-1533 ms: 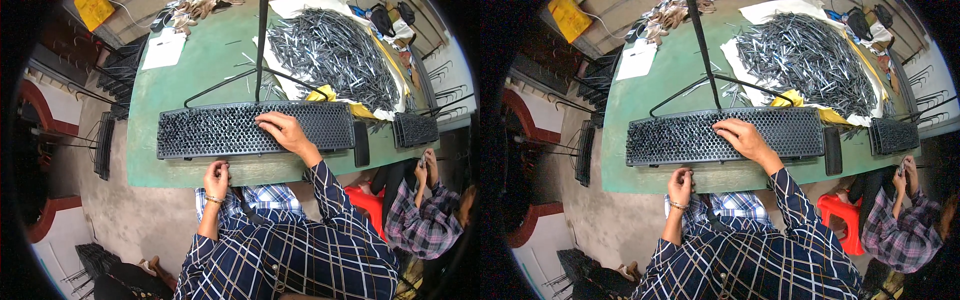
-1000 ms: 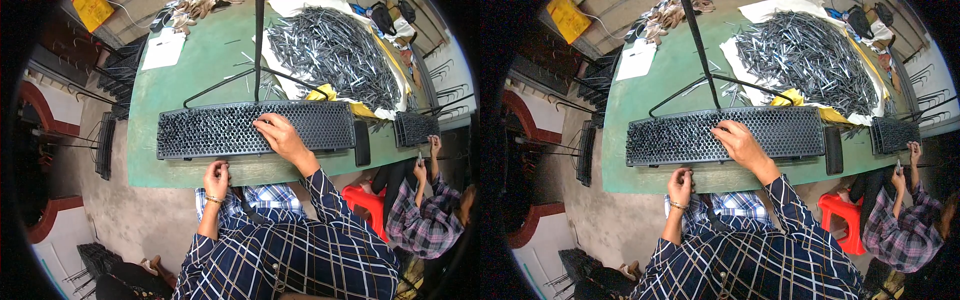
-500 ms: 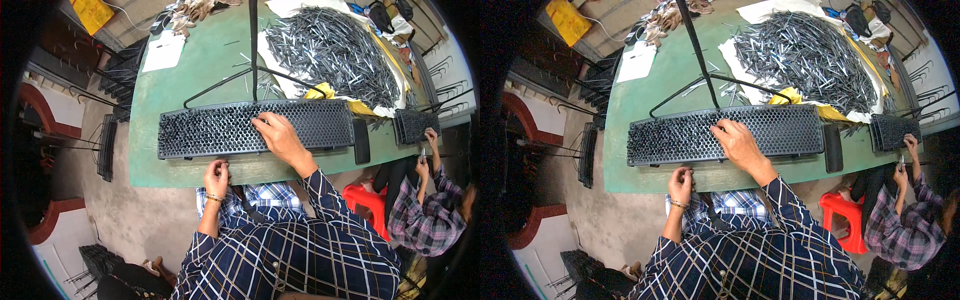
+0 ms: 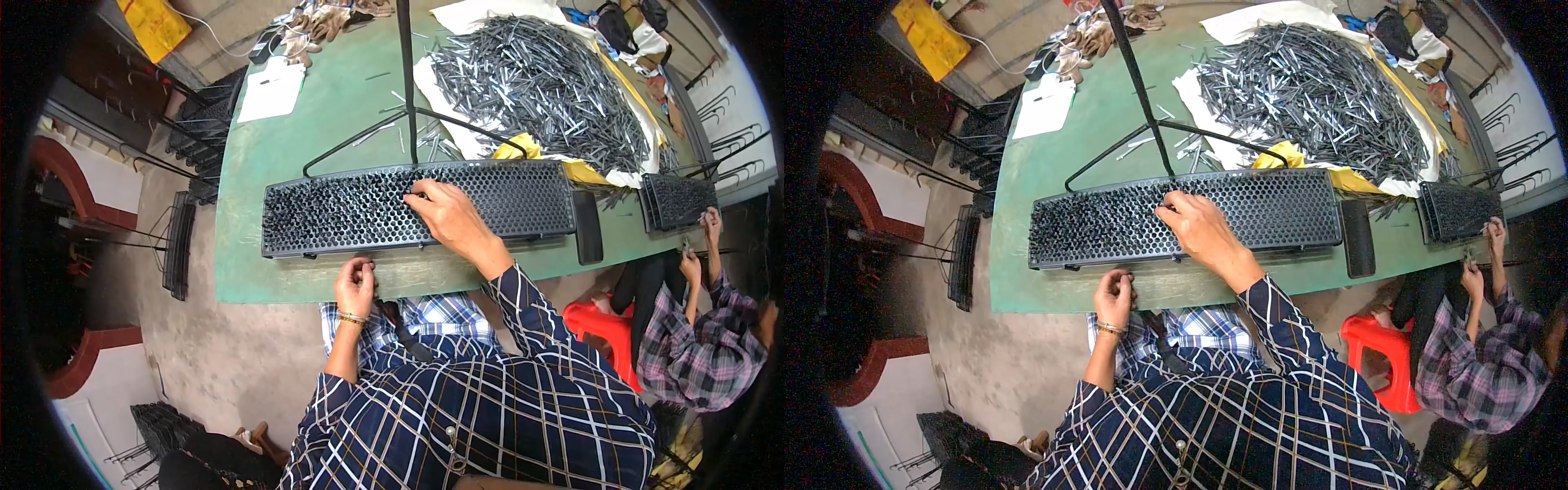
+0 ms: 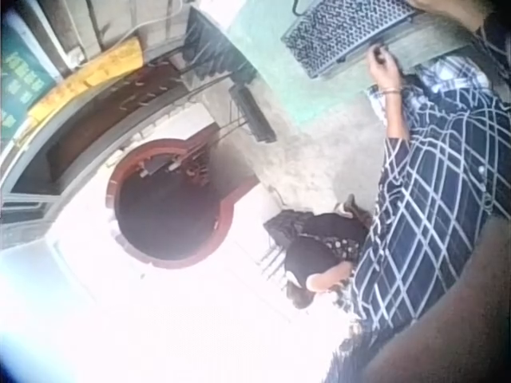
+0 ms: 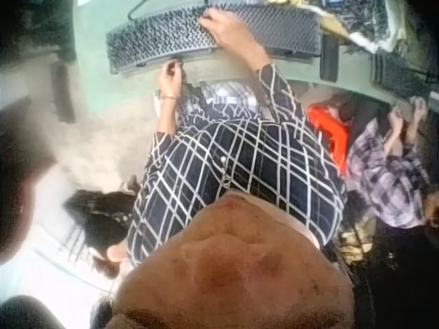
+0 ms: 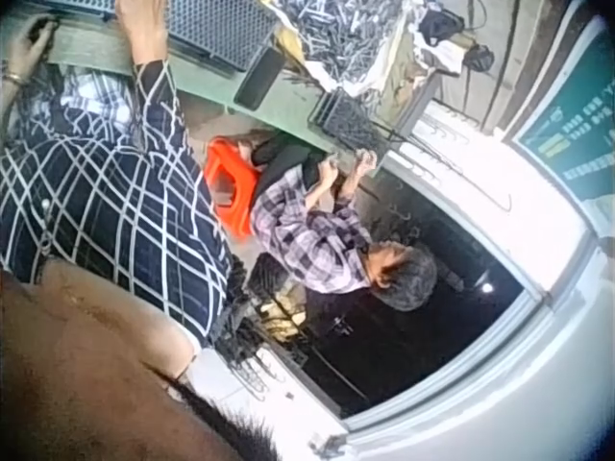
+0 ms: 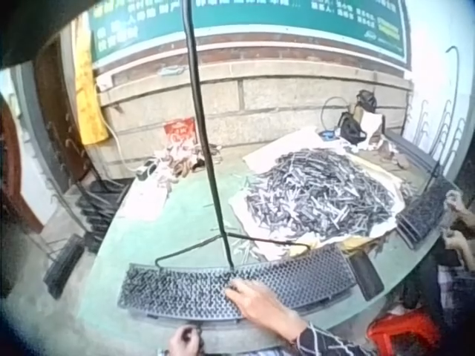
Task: Inserting small metal components into a perforated black frame at a workbench.
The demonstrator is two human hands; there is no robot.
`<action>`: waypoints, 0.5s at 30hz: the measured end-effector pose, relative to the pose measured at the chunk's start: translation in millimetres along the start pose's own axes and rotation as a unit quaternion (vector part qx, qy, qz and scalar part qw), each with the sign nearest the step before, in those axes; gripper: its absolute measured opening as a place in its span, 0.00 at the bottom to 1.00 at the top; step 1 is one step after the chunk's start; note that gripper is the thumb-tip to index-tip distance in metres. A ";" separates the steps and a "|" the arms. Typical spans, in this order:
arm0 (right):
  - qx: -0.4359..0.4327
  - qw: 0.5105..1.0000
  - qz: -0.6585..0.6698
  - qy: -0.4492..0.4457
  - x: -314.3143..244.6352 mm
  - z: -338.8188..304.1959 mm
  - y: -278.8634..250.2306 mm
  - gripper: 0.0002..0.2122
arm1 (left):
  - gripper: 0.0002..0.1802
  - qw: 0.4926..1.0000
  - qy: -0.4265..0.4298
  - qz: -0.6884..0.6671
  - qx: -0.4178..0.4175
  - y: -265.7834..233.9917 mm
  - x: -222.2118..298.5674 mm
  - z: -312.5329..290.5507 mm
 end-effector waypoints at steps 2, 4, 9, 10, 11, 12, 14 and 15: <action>0.014 1.000 -0.006 0.020 1.4 -1.3 0.7 0.09 | 0.06 1.000 0.012 0.004 -0.003 0.6 -0.9 1.1; 0.045 0.998 0.022 0.041 5.0 -8.5 -8.8 0.09 | 0.06 1.000 0.018 0.005 -0.009 3.4 -0.9 2.7; 0.143 0.971 0.010 0.192 30.6 -58.8 -42.8 0.09 | 0.06 1.000 0.012 0.007 -0.001 0.3 -1.3 -1.5; 0.170 0.960 -0.041 0.218 39.7 -76.2 -55.0 0.09 | 0.07 1.000 0.010 -0.003 -0.003 3.1 -2.1 0.1; 0.183 0.951 -0.064 0.243 48.5 -90.8 -63.2 0.09 | 0.07 1.000 0.007 -0.010 0.004 0.2 -2.9 -0.9; 0.201 0.939 -0.078 0.269 59.9 -106.7 -72.5 0.09 | 0.07 1.000 0.009 -0.009 0.002 -0.1 -0.9 -0.3; 0.213 0.914 -0.179 0.295 81.3 -136.6 -92.0 0.10 | 0.07 1.000 0.011 0.000 -0.008 3.2 3.4 3.0; 0.209 0.900 -0.219 0.313 87.2 -144.1 -97.7 0.10 | 0.07 1.000 0.013 0.003 -0.011 2.4 4.2 3.6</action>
Point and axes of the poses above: each hand's wrist, its own z-axis towards the middle knuckle, its own y-axis out of the palm, x = y × z, the point moved 2 cm from there along z, towards the middle knuckle, and after that the axes turned 8 degrees about -x, right-handed, at the moved point
